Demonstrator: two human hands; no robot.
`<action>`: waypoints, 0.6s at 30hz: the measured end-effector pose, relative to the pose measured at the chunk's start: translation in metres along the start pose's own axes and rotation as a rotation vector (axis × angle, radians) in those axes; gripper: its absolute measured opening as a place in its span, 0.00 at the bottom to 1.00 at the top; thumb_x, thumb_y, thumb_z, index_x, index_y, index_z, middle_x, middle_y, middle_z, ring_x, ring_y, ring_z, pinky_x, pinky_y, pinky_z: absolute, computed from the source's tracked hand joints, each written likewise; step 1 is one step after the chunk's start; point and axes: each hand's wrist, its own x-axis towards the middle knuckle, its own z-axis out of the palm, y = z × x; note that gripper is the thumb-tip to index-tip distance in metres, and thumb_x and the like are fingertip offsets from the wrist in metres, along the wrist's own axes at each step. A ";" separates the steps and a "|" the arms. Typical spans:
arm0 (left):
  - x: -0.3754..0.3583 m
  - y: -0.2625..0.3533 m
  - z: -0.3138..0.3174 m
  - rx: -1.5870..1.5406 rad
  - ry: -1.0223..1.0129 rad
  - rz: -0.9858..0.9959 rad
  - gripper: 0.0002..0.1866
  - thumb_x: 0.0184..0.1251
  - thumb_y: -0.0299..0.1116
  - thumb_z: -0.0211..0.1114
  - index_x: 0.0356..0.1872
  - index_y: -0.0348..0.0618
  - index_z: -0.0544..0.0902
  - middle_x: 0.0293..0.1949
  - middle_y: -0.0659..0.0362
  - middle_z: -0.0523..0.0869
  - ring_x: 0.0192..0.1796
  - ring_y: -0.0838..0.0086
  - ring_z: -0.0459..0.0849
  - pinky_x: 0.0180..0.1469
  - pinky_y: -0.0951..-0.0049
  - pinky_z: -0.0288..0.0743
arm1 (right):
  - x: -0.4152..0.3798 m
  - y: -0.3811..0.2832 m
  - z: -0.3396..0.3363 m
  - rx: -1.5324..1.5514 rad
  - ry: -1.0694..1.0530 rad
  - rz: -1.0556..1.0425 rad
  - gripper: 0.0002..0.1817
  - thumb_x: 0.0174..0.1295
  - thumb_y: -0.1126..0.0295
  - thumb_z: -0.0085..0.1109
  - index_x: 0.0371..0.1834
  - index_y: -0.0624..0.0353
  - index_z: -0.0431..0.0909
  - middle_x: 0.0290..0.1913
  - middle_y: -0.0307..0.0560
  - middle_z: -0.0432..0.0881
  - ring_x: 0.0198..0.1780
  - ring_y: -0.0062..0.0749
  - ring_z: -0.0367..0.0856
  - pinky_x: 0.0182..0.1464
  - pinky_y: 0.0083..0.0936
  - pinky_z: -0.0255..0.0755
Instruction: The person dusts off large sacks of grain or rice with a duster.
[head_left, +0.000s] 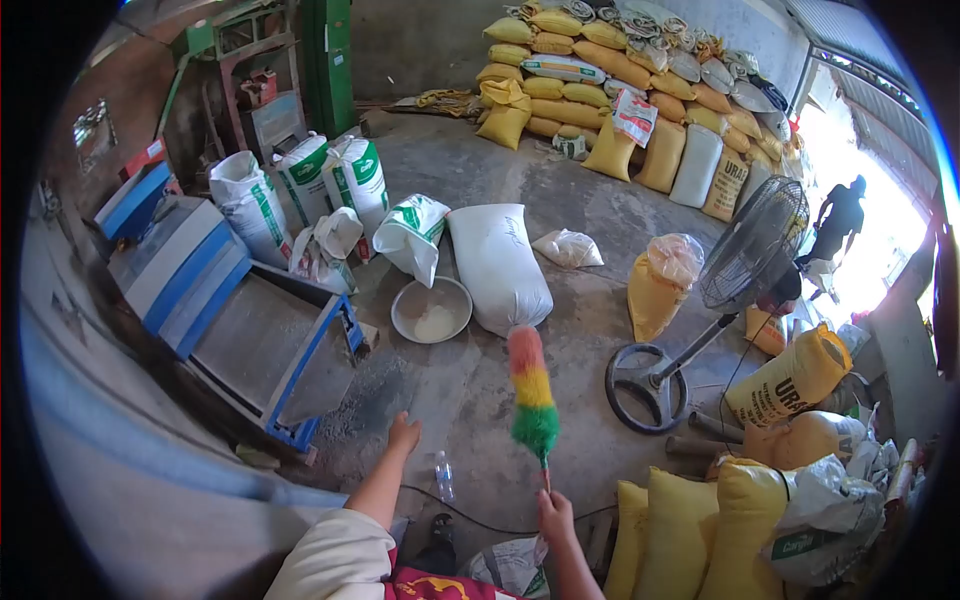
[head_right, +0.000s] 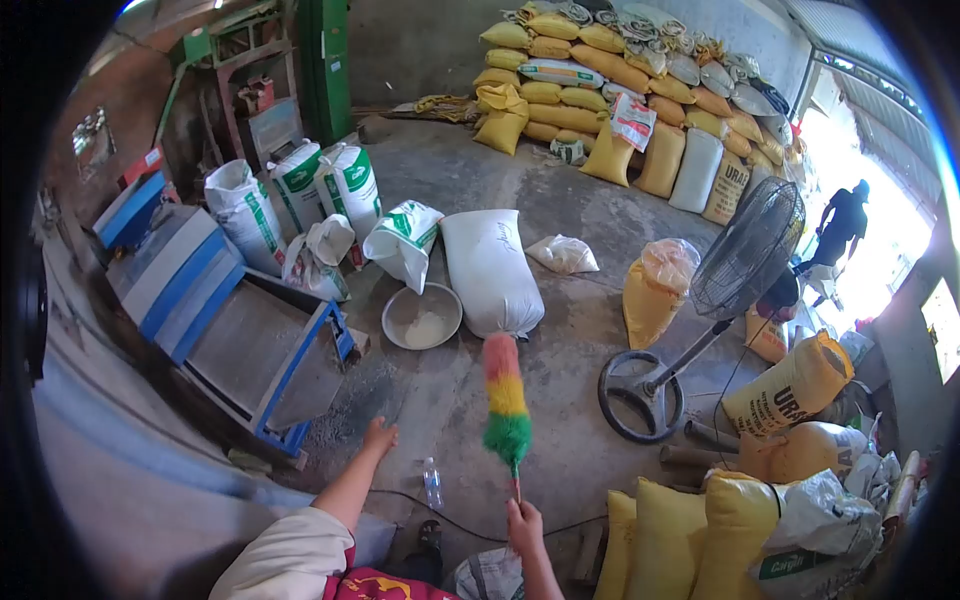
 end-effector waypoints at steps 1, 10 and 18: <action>0.009 0.035 -0.009 -0.195 -0.049 -0.030 0.28 0.58 0.33 0.59 0.57 0.36 0.61 0.27 0.55 0.79 0.22 0.73 0.78 0.22 0.71 0.71 | 0.018 -0.017 0.001 0.003 0.007 0.005 0.15 0.62 0.61 0.49 0.31 0.63 0.75 0.14 0.32 0.64 0.14 0.15 0.60 0.15 0.17 0.54; 0.055 0.147 -0.030 -0.507 -0.146 -0.506 0.35 0.59 0.39 0.56 0.64 0.45 0.48 0.28 0.58 0.77 0.22 0.74 0.78 0.18 0.78 0.60 | 0.110 -0.083 -0.036 0.061 0.074 -0.043 0.12 0.62 0.64 0.48 0.37 0.63 0.74 0.15 0.30 0.61 0.14 0.13 0.58 0.16 0.14 0.53; 0.184 0.272 0.068 -0.477 -0.079 -0.343 0.28 0.59 0.43 0.55 0.59 0.48 0.57 0.32 0.60 0.77 0.26 0.75 0.78 0.23 0.75 0.63 | 0.281 -0.131 -0.090 0.120 0.106 0.004 0.14 0.63 0.62 0.46 0.35 0.63 0.74 0.14 0.31 0.63 0.14 0.14 0.61 0.16 0.15 0.55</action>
